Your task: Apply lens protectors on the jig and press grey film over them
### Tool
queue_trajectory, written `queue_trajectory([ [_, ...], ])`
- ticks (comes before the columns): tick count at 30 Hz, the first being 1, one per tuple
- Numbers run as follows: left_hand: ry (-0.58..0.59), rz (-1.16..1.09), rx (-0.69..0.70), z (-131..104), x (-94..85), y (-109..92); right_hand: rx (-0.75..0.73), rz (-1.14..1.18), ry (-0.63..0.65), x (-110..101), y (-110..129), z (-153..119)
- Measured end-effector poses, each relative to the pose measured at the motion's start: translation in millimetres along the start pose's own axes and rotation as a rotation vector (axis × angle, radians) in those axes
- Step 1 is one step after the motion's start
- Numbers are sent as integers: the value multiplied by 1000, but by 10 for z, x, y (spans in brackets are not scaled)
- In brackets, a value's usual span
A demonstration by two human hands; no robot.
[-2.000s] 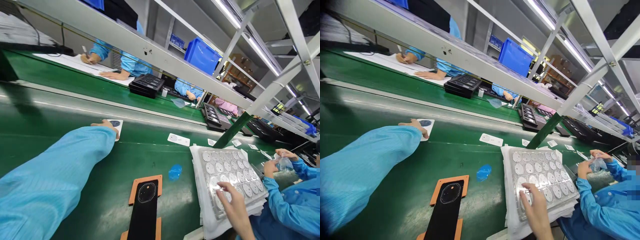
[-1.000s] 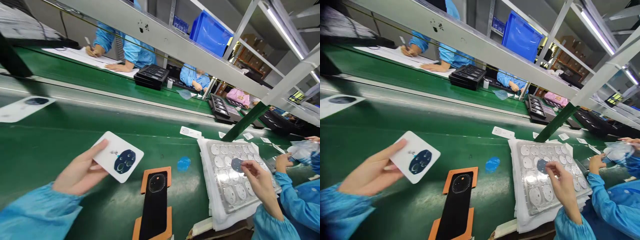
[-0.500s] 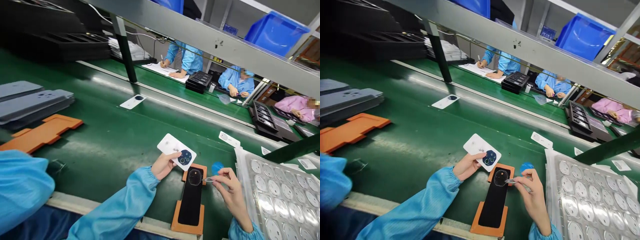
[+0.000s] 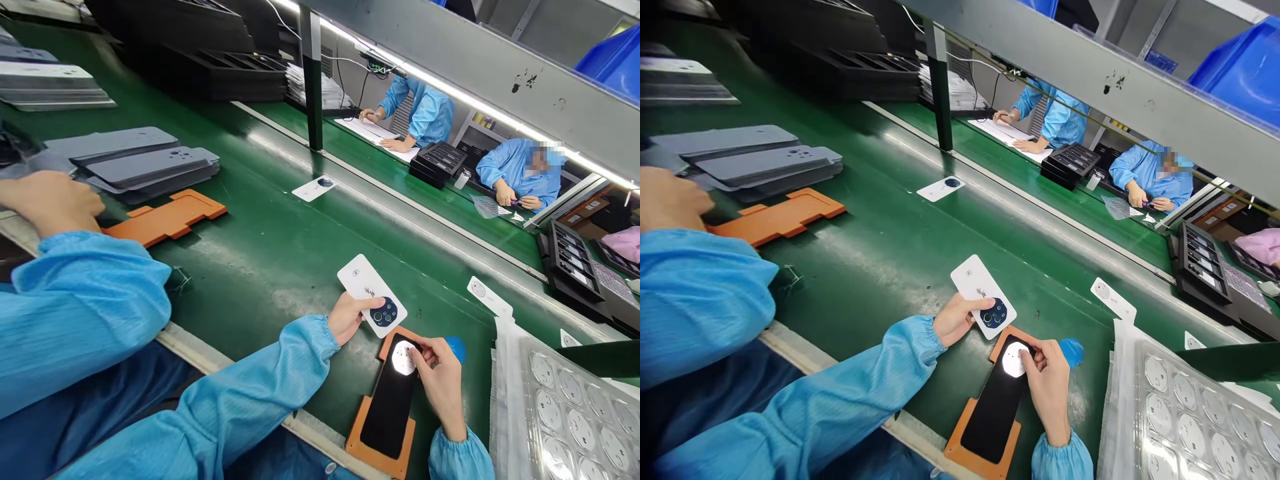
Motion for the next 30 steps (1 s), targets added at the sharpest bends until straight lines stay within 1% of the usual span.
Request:
queue_trajectory([
  [3, -13, 17, -9, -26, 6, 25, -95, -34, -7, -35, 67, -61],
  [6, -1, 24, -9, -48, 15, 22, -217, -125, 53, 21, 78, -145],
  [8, 17, 29, -6, -61, 25, 26, -264, -171, 66, 50, 78, -193],
  [9, 26, 37, -1, -70, 33, 34, -272, -174, 50, 47, 94, -211],
  [11, 36, 68, 18, -97, 59, 68, -271, -124, -2, 6, 175, -231],
  [15, 77, 155, 97, -222, 185, 155, -261, 20, -118, -71, 464, -221],
  [18, 146, 185, 128, -360, 309, 184, -310, -43, -244, -14, 616, -175],
  [21, 217, 232, 148, -477, 376, 176, -340, -114, -358, 90, 629, -125],
  [24, 344, 327, 204, -548, 391, 186, -336, -124, -411, 139, 583, -104],
  [26, 403, 372, 246, -570, 377, 216, -327, -122, -439, 128, 563, -108],
  [30, 409, 419, 270, -577, 325, 280, -322, -114, -458, 96, 563, -119],
])
Point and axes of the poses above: each hand's wrist, its own z-axis towards the middle knuckle, its own x-axis out of the palm, y = z × x, the point moved 3 cm from there along z, towards the middle knuckle, and after that the axes turned 8 degrees about x, right-handed, at the moved point
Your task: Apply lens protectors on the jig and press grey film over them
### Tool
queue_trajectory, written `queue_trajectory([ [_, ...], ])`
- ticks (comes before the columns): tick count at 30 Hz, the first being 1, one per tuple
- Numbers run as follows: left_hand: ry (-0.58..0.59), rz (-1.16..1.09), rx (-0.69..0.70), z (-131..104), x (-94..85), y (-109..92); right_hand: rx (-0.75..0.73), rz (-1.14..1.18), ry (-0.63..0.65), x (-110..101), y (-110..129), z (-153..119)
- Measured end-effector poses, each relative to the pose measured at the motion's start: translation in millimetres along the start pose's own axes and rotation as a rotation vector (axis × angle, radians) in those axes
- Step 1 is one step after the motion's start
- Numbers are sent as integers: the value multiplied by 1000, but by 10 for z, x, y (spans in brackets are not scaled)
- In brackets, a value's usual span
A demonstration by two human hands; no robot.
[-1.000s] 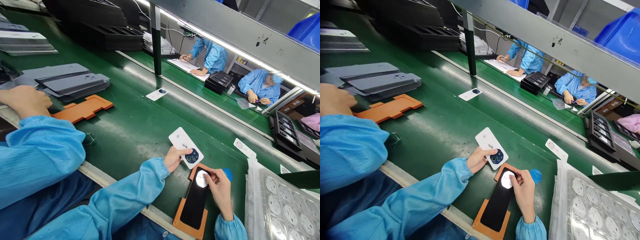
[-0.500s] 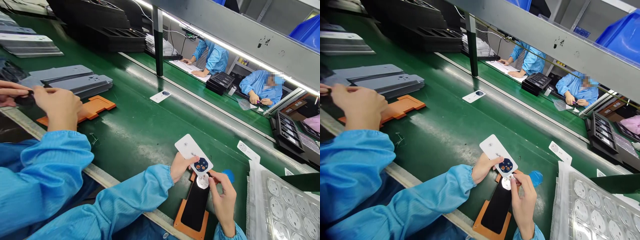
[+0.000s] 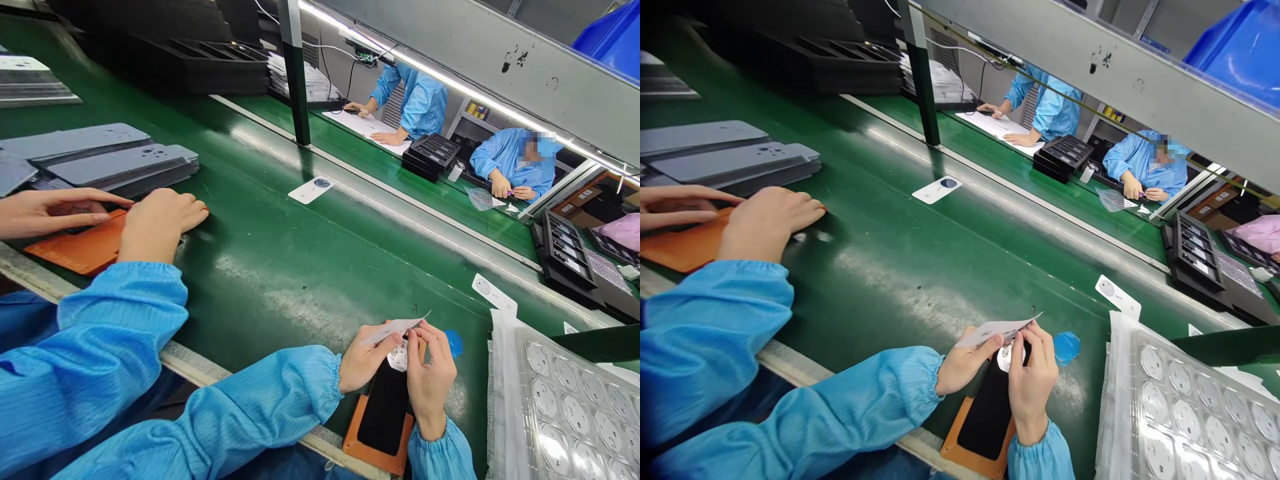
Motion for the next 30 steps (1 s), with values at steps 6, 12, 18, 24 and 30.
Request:
queue_trajectory([
  [6, 102, 57, 37, -8, 30, -95, -9, 23, -10, 1, 12, 0],
  [12, 143, 111, 162, -24, 56, -136, 10, 29, -4, -8, 17, 2],
  [18, 185, 132, 218, -37, 59, -139, 23, 70, 0, -19, 8, -3],
  [24, 221, 145, 272, -56, 65, -131, 44, 77, 16, -9, 47, -10],
  [30, 205, 168, 232, -42, 49, -57, 82, 44, -9, -58, -67, 50],
])
Point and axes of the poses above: each hand's wrist, its own z-axis towards the middle knuckle, its own x-axis out of the palm, y = z × x, the point moved 3 cm from there along z, towards the middle knuckle, and after that the axes turned 8 degrees about x, right-handed, at the moved point
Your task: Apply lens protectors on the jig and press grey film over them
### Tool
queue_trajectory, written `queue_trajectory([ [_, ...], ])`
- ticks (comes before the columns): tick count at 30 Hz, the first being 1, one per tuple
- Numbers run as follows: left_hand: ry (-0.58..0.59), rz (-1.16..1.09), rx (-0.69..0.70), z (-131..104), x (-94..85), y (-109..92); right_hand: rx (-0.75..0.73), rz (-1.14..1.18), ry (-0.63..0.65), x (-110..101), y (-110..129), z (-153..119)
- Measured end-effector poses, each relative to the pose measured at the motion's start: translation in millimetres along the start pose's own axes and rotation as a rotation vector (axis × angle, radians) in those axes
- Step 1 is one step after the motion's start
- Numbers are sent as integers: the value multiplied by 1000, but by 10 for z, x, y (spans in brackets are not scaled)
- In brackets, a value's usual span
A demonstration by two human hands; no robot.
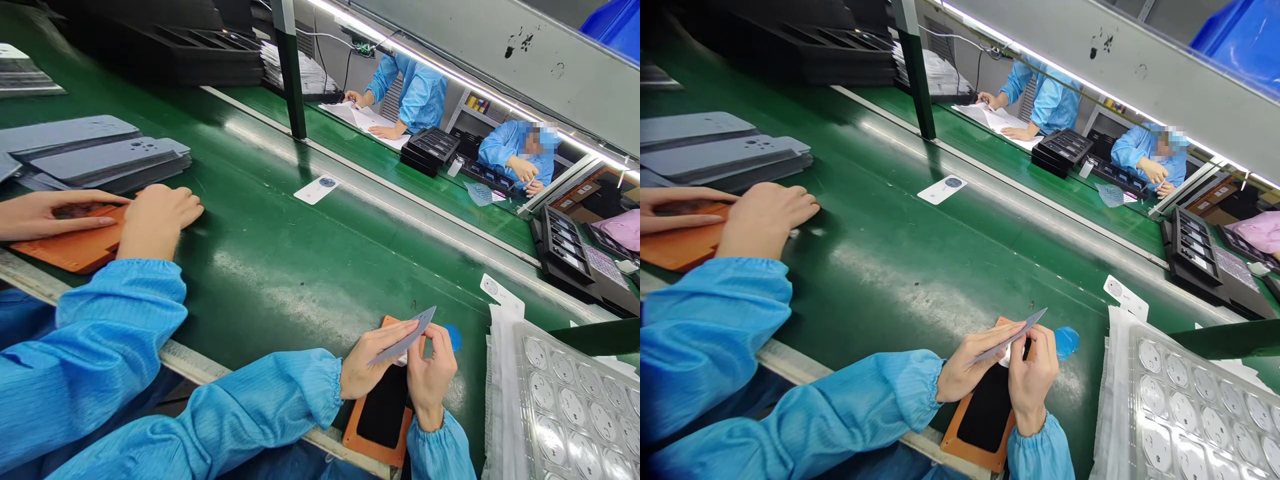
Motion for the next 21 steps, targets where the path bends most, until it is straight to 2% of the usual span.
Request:
queue_trajectory([
  [4, -360, -96, -344, 34, -147, 144, 250, -137, -135, -296, -283, 139],
  [6, -419, -122, -387, 47, -169, 156, 310, -153, -112, -359, -294, 151],
  [8, -347, -52, -328, 48, -143, 122, 243, -109, -24, -286, -179, 108],
  [10, -198, 29, -196, 30, -80, 71, 131, -74, 47, -136, -20, 31],
  [12, -57, 56, -32, -2, -16, 33, 63, -88, 67, 6, 84, -42],
  [14, 29, 78, 99, -31, 17, 29, 51, -108, 45, 80, 109, -84],
  [18, 106, 94, 247, -54, 43, 43, 59, -92, 17, 85, 88, -95],
  [21, 88, 71, 175, -44, 57, 33, 79, -54, 24, 67, 82, -61],
])
Point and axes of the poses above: each hand's wrist, its own z-axis towards the middle knuckle, its own x-axis out of the palm, y = z × x, the point moved 3 cm from there along z, towards the middle knuckle, and after that the axes turned 8 degrees about x, right-handed, at the moved point
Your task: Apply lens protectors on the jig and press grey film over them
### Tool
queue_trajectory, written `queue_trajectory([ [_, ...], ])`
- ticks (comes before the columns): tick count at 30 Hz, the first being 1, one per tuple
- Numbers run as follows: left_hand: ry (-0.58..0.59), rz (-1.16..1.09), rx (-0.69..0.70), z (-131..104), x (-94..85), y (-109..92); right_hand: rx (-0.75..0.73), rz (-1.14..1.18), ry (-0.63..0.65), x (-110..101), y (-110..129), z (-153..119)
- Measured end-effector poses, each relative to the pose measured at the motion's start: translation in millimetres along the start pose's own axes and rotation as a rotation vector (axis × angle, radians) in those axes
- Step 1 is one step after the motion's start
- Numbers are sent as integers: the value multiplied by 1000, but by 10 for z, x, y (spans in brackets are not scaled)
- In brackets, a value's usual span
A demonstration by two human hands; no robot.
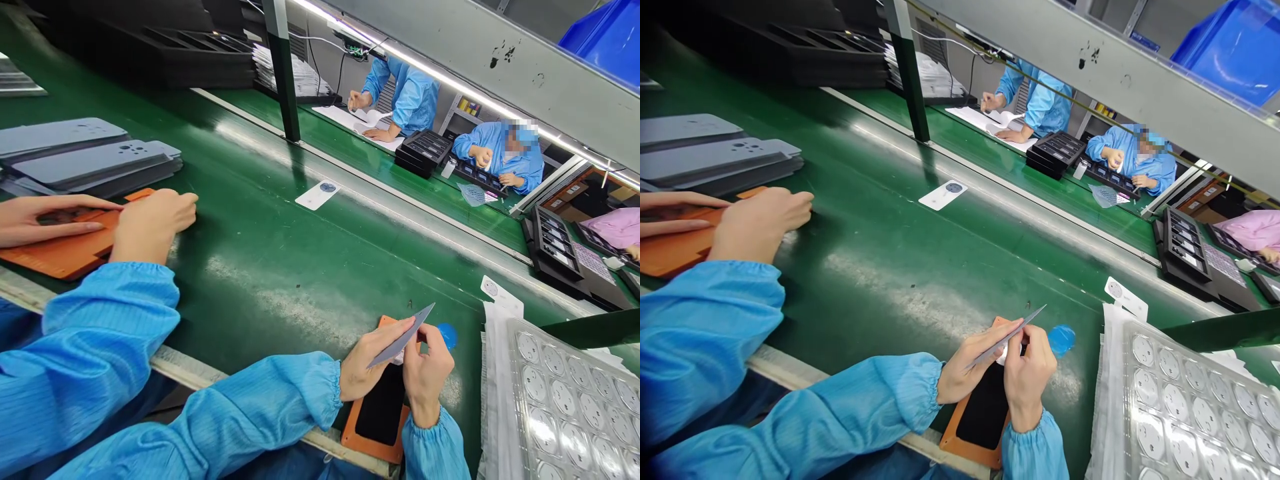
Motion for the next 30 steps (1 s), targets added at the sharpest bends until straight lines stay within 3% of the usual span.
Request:
queue_trajectory([
  [3, -170, -131, -274, 32, -38, 56, 138, -42, 8, -91, -165, 106],
  [6, -508, -403, -505, 76, -150, 178, 450, -311, 69, -318, -592, 253],
  [8, -637, -554, -533, 126, -232, 237, 534, -420, 162, -496, -863, 323],
  [10, -649, -589, -509, 170, -313, 237, 544, -469, 228, -658, -1017, 336],
  [13, -516, -386, -466, 167, -423, 81, 491, -480, 214, -841, -935, 238],
  [15, -258, -124, -344, 141, -446, -129, 360, -390, 144, -908, -697, 123],
  [17, 88, 169, -85, 89, -388, -365, 110, -268, 123, -915, -398, -13],
  [19, 324, 489, 206, -3, -284, -522, -185, -217, 191, -857, -152, -169],
  [21, 406, 799, 389, -94, -174, -539, -424, -253, 254, -766, -41, -315],
  [23, 426, 1004, 447, -162, -77, -454, -542, -316, 261, -674, -66, -412],
  [30, 494, 1118, 436, -232, 17, -228, -611, -406, 282, -535, -274, -470],
])
Point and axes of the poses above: each hand's wrist, its own z-axis towards the middle knuckle, its own x-axis out of the palm, y = z × x, the point moved 3 cm from there along z, towards the middle knuckle, and after that the axes turned 8 degrees about x, right-handed, at the moved point
